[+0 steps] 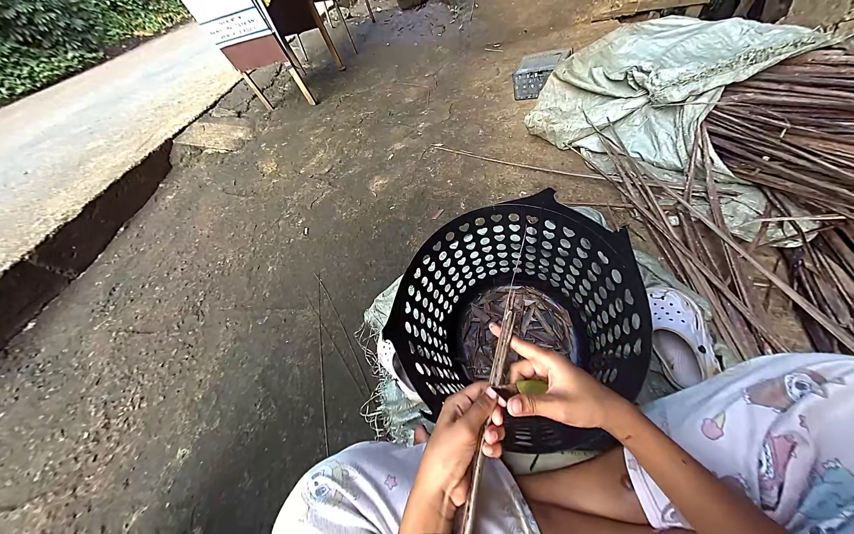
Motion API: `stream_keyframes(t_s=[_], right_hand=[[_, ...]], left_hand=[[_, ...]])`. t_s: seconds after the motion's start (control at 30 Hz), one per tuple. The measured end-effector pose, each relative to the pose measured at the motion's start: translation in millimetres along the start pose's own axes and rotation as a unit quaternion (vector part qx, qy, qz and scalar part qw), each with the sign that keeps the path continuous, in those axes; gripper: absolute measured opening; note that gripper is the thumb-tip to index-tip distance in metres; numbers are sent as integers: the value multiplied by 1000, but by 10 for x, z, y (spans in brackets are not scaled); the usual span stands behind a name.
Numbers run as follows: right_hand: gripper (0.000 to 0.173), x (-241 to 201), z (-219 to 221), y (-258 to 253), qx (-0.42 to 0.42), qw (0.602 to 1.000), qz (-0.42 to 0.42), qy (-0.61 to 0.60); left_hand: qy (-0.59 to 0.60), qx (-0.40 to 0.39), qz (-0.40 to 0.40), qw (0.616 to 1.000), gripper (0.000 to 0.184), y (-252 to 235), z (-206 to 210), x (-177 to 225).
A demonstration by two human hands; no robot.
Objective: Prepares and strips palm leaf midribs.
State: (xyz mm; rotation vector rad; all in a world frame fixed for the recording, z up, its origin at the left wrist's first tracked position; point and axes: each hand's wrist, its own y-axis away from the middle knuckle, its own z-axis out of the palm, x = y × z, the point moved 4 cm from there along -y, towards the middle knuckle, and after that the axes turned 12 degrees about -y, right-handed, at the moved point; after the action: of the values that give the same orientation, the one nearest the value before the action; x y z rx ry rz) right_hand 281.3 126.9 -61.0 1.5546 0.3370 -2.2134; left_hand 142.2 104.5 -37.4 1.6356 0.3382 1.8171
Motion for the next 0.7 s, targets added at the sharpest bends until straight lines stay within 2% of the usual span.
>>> stream_keyframes(t_s=[0.17,0.3,0.5,0.7], right_hand=[[87,76,-73,-13,96,991,-48,84],[90,67,-96,-36,99,990,-35,96],[95,75,-91,-74,119,987,-59,92],[91,72,-159,-114,145,978,-102,110]], left_hand=[[-23,6,4,1000,33,27,-25,-16],[-18,8,10,1000,33,37,-33,-23],[-12,14,7,1000,33,17,-46,-3],[-13,4,3,1000,33,45,-42,-10]])
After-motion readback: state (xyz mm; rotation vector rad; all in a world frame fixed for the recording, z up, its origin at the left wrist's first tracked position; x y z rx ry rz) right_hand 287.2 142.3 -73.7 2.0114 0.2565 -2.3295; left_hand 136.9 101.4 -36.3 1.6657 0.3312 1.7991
